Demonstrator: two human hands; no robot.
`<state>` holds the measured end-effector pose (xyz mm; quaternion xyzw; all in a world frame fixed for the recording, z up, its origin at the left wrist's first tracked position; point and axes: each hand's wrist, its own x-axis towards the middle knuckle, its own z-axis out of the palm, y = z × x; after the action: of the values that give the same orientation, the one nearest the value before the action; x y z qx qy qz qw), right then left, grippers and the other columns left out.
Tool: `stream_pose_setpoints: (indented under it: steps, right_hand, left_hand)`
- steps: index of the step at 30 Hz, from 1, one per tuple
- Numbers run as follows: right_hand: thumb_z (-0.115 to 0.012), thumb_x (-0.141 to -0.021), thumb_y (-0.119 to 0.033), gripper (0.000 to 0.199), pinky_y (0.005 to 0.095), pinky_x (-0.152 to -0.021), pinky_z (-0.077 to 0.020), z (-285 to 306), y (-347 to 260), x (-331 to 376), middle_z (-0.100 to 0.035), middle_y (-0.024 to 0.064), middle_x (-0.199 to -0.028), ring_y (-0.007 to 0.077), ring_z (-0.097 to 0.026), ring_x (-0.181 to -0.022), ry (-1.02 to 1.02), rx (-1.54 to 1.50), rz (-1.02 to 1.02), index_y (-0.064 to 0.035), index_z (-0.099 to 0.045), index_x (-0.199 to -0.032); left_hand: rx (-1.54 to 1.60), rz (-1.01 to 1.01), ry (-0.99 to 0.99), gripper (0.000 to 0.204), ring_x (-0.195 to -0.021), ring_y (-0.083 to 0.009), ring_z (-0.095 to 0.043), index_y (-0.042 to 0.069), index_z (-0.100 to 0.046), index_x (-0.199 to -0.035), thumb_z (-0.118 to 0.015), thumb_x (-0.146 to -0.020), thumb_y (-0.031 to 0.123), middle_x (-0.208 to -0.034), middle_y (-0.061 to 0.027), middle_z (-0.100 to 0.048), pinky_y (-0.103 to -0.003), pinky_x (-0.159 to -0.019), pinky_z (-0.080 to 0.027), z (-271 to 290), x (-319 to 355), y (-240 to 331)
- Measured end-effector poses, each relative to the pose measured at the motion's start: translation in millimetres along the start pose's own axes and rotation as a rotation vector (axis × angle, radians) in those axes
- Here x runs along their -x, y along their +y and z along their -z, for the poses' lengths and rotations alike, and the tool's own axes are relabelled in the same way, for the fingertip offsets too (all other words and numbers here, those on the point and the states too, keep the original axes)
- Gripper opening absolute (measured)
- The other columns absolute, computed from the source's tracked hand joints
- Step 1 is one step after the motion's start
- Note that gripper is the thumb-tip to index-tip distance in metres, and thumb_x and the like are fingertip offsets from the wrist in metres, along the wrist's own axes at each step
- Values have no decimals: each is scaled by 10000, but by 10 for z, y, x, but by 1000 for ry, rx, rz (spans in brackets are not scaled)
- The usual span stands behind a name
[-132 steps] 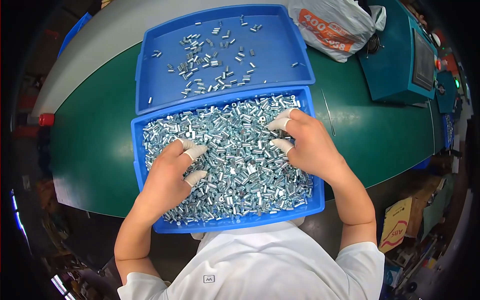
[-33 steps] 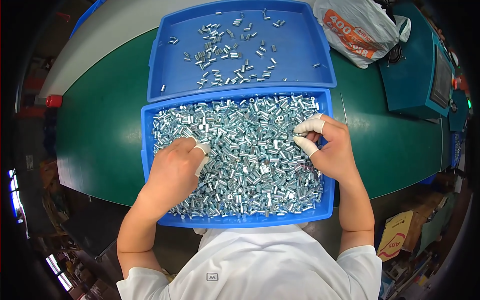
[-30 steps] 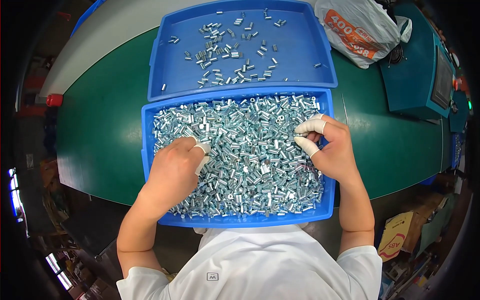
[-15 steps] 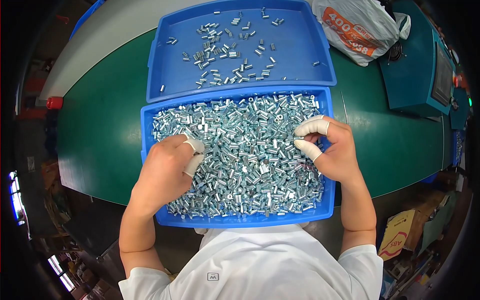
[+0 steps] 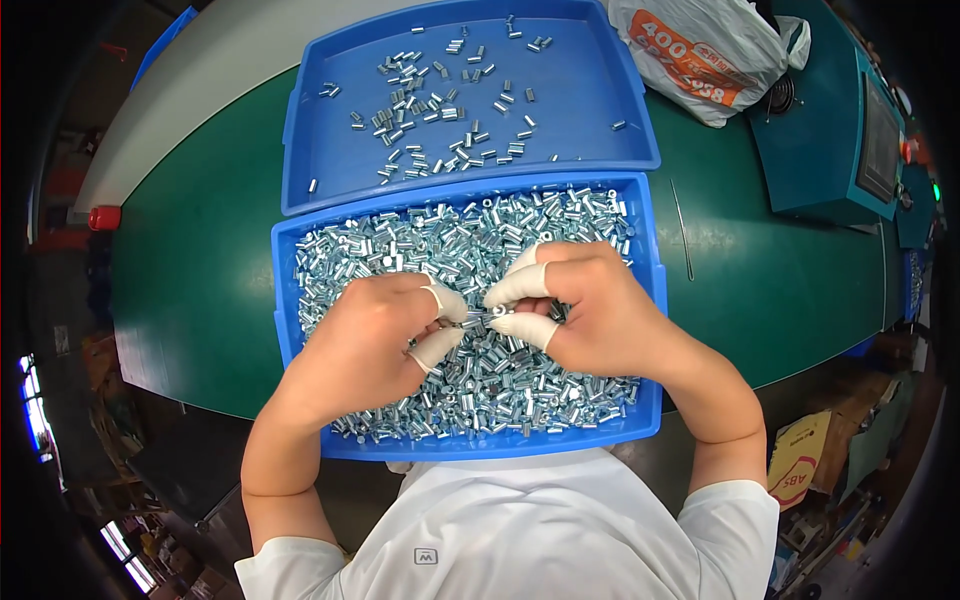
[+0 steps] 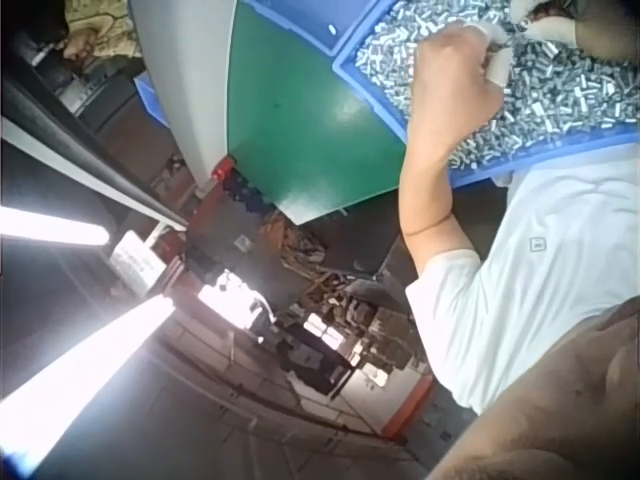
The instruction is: Sorting and inspecting small metal screws from a blue bin on a factory workbench.
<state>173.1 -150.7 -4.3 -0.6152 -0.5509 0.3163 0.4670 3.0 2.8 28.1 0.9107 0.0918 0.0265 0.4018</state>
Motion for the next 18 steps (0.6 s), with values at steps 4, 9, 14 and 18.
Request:
stream_pose_setpoints:
  steps: [4, 9, 14, 18]
  right_hand:
    - [-770, -763, -23, 182, 294, -573, -511, -71, 29, -33, -688, 96, -771, 181, -650, -619, -51, 78, 29, -36, -732, -940]
    - [-771, -768, -30, 181, 306, -575, -515, -67, 34, -51, -691, 104, -763, 198, -669, -631, -96, 25, 13, -43, -738, -946]
    - [-773, -768, -15, 227, 280, -635, -549, -26, 16, -61, -706, 111, -787, 178, -699, -686, -156, -81, -119, -39, -739, -991]
    - [-749, -799, 10, 199, 265, -676, -568, -27, 30, -52, -723, 106, -837, 157, -710, -753, -171, -154, -183, -8, -730, -997]
  left_hand:
    - [50, -8, 5, 182, -620, -197, -650, 18, -683, -874, -750, -717, -46, -713, -87, -646, -288, -559, -513, -14, -20, -3]
    - [65, 14, -18, 180, -640, -199, -656, 25, -690, -874, -749, -715, -35, -718, -79, -650, -290, -574, -518, -6, -38, 2]
    - [84, 18, -11, 196, -650, -202, -658, 30, -698, -885, -752, -711, -41, -732, -77, -657, -289, -589, -521, -8, -48, 0]
    - [101, -17, 54, 204, -668, -190, -667, 16, -698, -900, -756, -718, -56, -755, -92, -671, -282, -600, -523, -6, -57, 13]
